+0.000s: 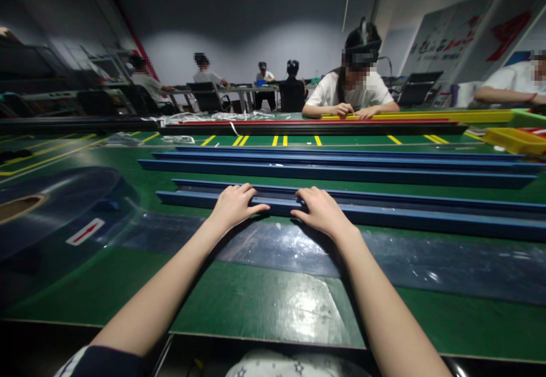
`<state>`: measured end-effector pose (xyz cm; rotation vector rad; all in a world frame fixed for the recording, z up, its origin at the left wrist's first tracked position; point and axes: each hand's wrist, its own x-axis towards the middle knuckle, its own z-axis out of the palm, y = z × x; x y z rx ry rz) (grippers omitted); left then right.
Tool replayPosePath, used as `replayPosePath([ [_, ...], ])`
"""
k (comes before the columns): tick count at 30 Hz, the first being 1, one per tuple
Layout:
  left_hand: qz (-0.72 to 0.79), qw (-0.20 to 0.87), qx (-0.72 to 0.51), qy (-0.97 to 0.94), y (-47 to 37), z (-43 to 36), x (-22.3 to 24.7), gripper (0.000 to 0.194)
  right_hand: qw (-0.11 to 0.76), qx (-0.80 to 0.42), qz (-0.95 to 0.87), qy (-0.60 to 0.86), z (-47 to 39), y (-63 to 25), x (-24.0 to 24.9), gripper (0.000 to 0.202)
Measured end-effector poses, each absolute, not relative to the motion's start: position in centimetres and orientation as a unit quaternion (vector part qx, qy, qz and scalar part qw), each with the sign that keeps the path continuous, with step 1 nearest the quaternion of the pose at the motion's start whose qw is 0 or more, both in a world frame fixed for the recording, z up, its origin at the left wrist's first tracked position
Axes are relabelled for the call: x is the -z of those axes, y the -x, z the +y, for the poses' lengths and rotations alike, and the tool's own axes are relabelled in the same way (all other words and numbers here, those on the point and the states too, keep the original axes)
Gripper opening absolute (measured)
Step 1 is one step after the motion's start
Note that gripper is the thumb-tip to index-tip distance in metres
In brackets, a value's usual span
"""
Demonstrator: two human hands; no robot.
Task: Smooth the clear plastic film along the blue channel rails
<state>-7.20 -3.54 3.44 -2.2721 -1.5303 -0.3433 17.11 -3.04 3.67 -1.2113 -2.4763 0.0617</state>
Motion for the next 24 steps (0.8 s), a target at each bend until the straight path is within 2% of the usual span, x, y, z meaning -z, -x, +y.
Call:
replayPosePath([
  [24,-0.572,0.149,0.103,0.8,6.95,-3.82,-4.09,0.058,0.187,-0.026,-0.883,0.43,-2.92,-17.19,-3.55,0.032],
])
